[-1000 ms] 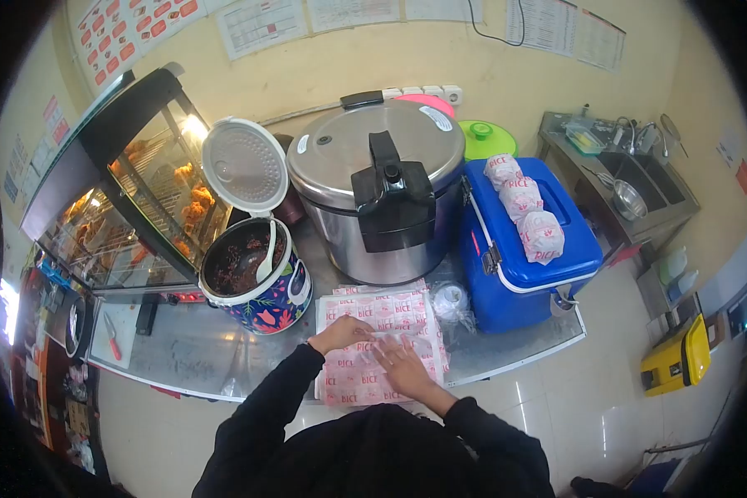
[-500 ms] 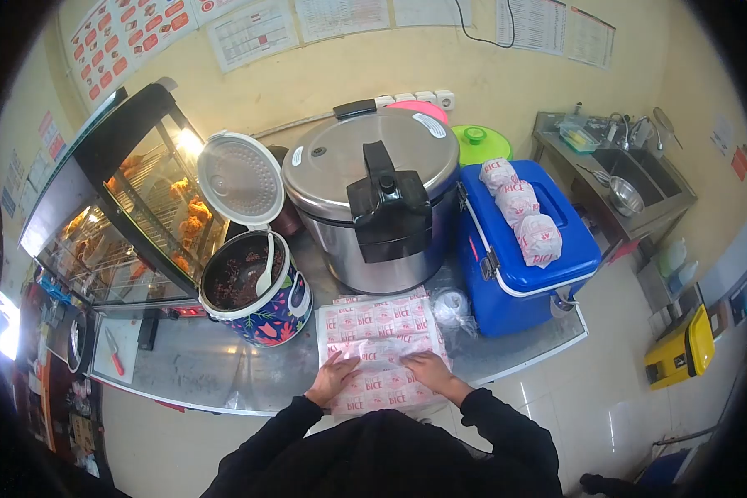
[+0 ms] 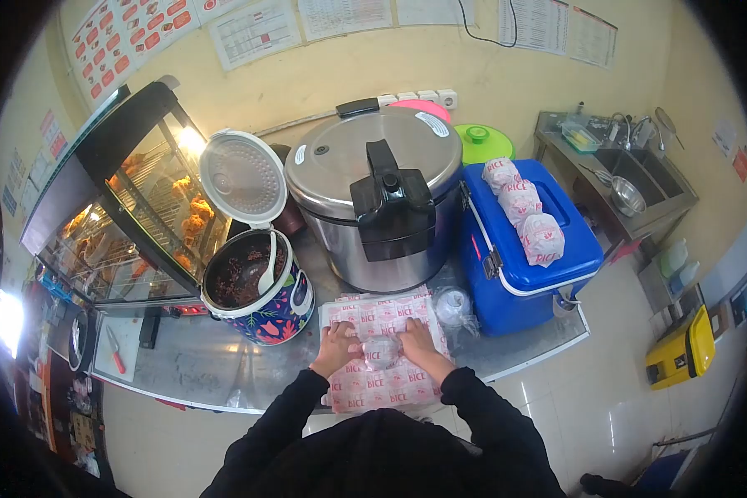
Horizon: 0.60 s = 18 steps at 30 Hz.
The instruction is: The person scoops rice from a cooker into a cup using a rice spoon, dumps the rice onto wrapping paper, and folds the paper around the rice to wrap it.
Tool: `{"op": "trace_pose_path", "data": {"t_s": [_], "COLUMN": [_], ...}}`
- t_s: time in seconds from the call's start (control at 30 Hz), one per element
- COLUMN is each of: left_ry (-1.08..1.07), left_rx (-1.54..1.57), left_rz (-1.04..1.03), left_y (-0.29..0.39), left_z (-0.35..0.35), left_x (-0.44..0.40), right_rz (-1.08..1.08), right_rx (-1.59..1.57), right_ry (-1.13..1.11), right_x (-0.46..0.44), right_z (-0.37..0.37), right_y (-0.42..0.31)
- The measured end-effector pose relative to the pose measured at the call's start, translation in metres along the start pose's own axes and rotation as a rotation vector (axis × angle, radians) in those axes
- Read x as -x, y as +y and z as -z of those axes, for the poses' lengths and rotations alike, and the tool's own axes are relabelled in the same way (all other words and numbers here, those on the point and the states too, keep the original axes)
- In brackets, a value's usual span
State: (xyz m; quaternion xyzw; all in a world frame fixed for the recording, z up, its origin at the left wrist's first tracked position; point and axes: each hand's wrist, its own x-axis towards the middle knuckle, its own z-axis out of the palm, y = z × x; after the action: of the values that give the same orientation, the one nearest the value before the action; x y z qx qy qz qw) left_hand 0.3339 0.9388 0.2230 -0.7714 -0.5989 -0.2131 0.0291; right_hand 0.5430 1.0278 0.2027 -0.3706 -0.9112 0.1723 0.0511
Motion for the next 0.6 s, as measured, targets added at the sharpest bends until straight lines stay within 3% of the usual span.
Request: {"op": "trace_pose_path", "data": {"t_s": [0.1,0.17,0.23,0.33,0.43,0.5,0.53,0.57,0.6], "left_ry": [0.008,-0.009,0.0,0.09,0.228,-0.096,0.11,0.134,0.072], "left_rx": [0.295,0.462,0.551,0.508,0.138,0.114,0.139,-0.008,0.348], "left_rz": [-0.11,0.184,0.44,0.5,0.123,0.325,0.157,0.167,0.411], "left_y": [-0.015,-0.004,0.018,0.025,0.008,0.015,0.011,0.016,0.015], "left_z": [-0.047,-0.05,-0.036,-0.042,-0.07,-0.064,-0.06,-0.061,-0.09], "left_x": [0.028,0.043,0.044,0.047,0.056,0.053,0.05,0.049,0.054], "right_rz": [0.254,0.364,0.371,0.318,0.253,0.228,0.215,0.204,0.171], "right_rx": [0.126,0.068,0.134,0.179,0.02,-0.115,-0.132,-0.181,-0.163], "right_ry": [0.186,0.225,0.284,0.33,0.274,0.141,0.143,0.179,0.169], "right_x": [0.016,0.021,0.029,0.042,0.047,0.05,0.053,0.054,0.05], "right_z": [-0.012,-0.028,-0.039,-0.061,-0.061,-0.059,-0.059,-0.06,-0.074], "right_y": [0.006,0.013,0.012,0.014,0.012,0.009,0.007,0.003,0.01]}}
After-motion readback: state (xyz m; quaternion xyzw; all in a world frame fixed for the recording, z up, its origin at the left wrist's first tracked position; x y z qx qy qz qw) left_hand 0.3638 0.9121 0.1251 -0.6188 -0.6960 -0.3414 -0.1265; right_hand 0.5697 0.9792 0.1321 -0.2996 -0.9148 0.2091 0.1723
